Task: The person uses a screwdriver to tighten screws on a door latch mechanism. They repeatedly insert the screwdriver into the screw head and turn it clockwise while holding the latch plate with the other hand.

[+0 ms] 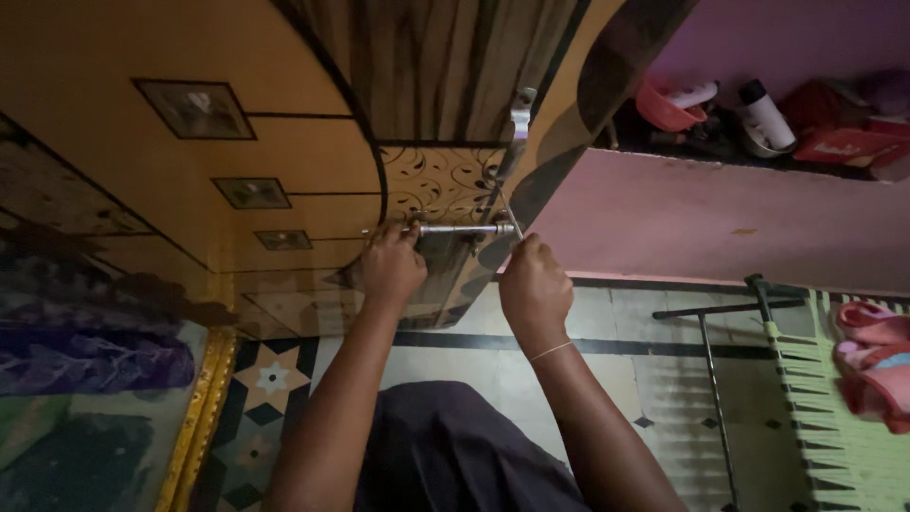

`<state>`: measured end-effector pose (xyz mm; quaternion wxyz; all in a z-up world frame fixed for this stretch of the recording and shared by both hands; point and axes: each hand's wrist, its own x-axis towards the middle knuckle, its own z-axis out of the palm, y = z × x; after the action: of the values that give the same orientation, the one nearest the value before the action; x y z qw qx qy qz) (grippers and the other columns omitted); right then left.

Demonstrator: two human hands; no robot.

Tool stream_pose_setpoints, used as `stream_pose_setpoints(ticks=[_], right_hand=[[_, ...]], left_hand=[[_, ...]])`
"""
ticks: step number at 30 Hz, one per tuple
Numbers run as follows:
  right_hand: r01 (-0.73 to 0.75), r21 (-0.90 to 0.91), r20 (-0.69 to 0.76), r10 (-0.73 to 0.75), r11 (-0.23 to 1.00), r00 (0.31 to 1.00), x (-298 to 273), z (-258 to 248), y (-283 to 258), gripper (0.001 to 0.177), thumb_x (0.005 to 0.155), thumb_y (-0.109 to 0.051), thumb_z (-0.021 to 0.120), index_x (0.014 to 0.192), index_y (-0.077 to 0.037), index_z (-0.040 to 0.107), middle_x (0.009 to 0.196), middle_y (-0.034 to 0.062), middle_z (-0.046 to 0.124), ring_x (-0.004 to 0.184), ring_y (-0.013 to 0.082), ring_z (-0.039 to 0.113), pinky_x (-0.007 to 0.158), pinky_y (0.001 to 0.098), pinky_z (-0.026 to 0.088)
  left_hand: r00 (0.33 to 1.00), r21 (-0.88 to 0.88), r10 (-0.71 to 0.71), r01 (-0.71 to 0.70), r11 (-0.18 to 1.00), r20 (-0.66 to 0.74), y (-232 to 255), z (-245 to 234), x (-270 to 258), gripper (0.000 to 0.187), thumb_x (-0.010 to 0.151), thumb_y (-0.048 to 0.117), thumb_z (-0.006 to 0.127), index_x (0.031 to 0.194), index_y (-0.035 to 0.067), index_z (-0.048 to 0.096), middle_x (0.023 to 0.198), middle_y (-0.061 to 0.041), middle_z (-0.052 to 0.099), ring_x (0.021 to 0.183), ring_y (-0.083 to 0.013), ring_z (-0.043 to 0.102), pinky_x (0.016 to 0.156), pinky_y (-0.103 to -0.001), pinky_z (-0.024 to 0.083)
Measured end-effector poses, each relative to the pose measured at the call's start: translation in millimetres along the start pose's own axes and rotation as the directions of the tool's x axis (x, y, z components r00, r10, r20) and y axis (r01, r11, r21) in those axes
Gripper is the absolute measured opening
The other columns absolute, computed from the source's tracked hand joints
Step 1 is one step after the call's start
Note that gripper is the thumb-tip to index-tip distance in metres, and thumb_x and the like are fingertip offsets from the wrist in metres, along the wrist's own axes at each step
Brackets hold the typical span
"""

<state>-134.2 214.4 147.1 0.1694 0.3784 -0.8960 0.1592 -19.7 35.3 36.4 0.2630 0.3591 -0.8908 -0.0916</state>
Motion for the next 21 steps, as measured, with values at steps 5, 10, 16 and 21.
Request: stream_pose_setpoints(ticks=[5, 10, 16, 21], right_hand=[[-0.110, 0.431, 0.131, 0.059, 0.896, 0.990, 7.0, 20.8, 22.5, 0.027, 0.106, -0.024, 0.059, 0.097, -0.001, 0.069, 0.067, 0.0137, 0.064, 0.053, 0.0249, 0.061, 0.048, 0.0349, 0.044], [-0.763, 0.639, 0.766, -0.016, -0.102, 0.643, 17.7, 24.9, 45.0, 0.036, 0.107, -0.031, 0.050, 0.100, 0.000, 0.066, 0.061, -0.0013, 0.046, 0.044, 0.0077, 0.032, 0.035, 0.0245, 0.023], [-0.816, 0.440, 0.747, -0.350, -0.375, 0.565, 20.2, 25.5, 27.2, 0.035, 0.110, -0.031, 0.046, 0.108, -0.001, 0.063, 0.063, -0.0037, 0.041, 0.045, 0.0053, 0.026, 0.035, 0.0225, 0.021], [-0.753, 0.647, 0.757, 0.020, 0.122, 0.653, 7.3, 26.5, -14.8, 0.029, 0.104, -0.026, 0.055, 0.109, 0.001, 0.064, 0.064, 0.0000, 0.050, 0.047, 0.0083, 0.034, 0.039, 0.0259, 0.026]], left_hand=[[0.999, 0.026, 0.032, -0.031, 0.999, -0.036, -1.7, 3.4, 2.8, 0.048, 0.077, 0.016, 0.067, 0.125, 0.010, 0.075, 0.121, -0.017, 0.068, 0.113, -0.0358, 0.065, 0.107, -0.052, 0.047], [0.998, 0.043, 0.067, -0.067, 0.997, 0.005, -8.8, 2.7, 2.8, 0.044, 0.084, 0.017, 0.065, 0.128, 0.012, 0.074, 0.126, -0.018, 0.068, 0.112, -0.0346, 0.066, 0.110, -0.051, 0.046], [0.993, 0.048, 0.105, -0.103, 0.994, -0.049, -12.8, 8.9, 0.8, 0.045, 0.081, 0.019, 0.063, 0.124, 0.015, 0.076, 0.127, -0.015, 0.069, 0.107, -0.0336, 0.069, 0.106, -0.051, 0.046], [0.988, 0.022, 0.152, -0.152, 0.988, 0.017, -22.0, 13.5, -0.3, 0.046, 0.086, 0.015, 0.063, 0.131, 0.014, 0.074, 0.132, -0.013, 0.066, 0.113, -0.0315, 0.066, 0.110, -0.051, 0.044]])
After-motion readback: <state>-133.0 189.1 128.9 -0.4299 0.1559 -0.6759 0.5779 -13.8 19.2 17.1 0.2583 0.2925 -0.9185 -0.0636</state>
